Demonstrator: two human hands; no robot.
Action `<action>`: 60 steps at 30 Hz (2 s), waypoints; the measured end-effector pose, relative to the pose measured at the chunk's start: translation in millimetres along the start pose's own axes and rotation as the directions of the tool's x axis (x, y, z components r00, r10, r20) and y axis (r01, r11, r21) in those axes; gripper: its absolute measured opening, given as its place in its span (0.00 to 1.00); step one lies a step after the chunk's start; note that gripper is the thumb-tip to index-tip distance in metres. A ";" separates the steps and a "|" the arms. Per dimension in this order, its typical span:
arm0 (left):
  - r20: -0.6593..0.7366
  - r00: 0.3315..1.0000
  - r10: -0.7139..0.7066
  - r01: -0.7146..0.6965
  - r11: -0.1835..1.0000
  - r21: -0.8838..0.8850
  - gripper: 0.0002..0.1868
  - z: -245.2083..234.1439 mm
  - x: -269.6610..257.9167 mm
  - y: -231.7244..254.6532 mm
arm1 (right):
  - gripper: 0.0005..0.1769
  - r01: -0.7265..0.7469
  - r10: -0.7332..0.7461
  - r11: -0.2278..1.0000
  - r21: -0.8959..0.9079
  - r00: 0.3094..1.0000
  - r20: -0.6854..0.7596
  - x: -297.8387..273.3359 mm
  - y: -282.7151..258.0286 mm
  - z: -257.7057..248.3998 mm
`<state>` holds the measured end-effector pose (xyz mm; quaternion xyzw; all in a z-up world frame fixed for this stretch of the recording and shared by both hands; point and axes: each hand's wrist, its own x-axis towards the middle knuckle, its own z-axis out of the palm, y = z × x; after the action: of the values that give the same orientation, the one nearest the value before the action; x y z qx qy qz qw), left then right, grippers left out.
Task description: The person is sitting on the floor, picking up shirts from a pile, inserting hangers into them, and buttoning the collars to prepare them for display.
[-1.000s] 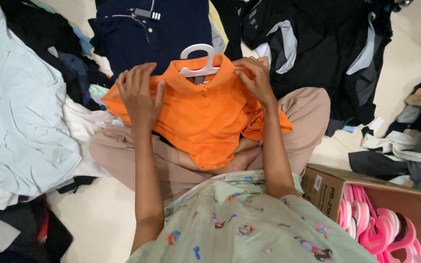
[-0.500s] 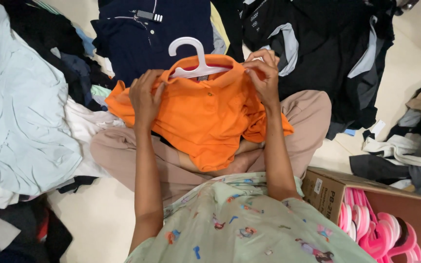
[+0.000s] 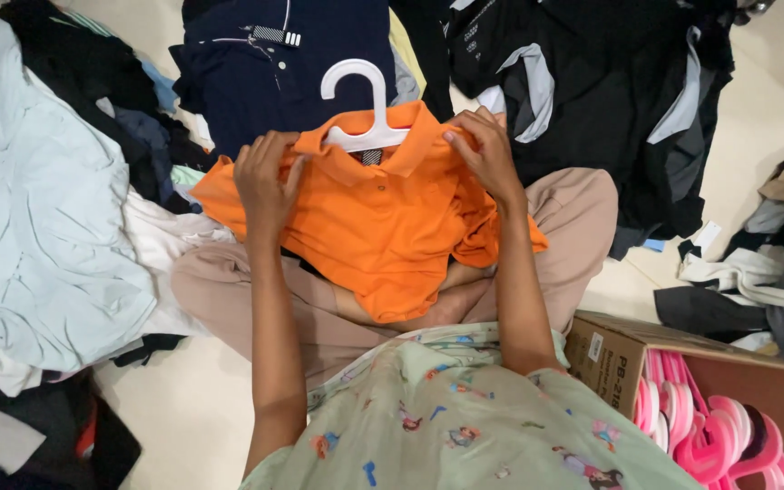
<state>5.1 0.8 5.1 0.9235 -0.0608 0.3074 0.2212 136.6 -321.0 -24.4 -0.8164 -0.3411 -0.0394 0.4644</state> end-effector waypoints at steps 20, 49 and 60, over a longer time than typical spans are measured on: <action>-0.186 0.974 0.131 -0.125 0.991 0.043 0.14 -45.0 27.0 24.6 | 0.25 0.004 0.167 0.917 0.398 0.903 -0.395 -5.8 7.4 -41.2; -0.109 0.976 0.187 -0.216 0.849 -0.481 0.07 441.1 349.1 179.4 | 0.16 -0.182 -0.151 0.942 -0.283 0.521 -0.840 9.9 292.7 -376.3; 0.079 0.997 0.007 0.021 0.936 -0.351 0.12 595.0 367.6 62.8 | 0.28 -0.526 0.034 0.690 -0.498 0.710 -0.703 61.1 489.0 -324.2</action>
<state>606.7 -312.1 -177.2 0.8808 -0.1202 0.2542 0.3810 555.3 -708.1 -175.4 -0.9048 0.0167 -0.3599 0.2271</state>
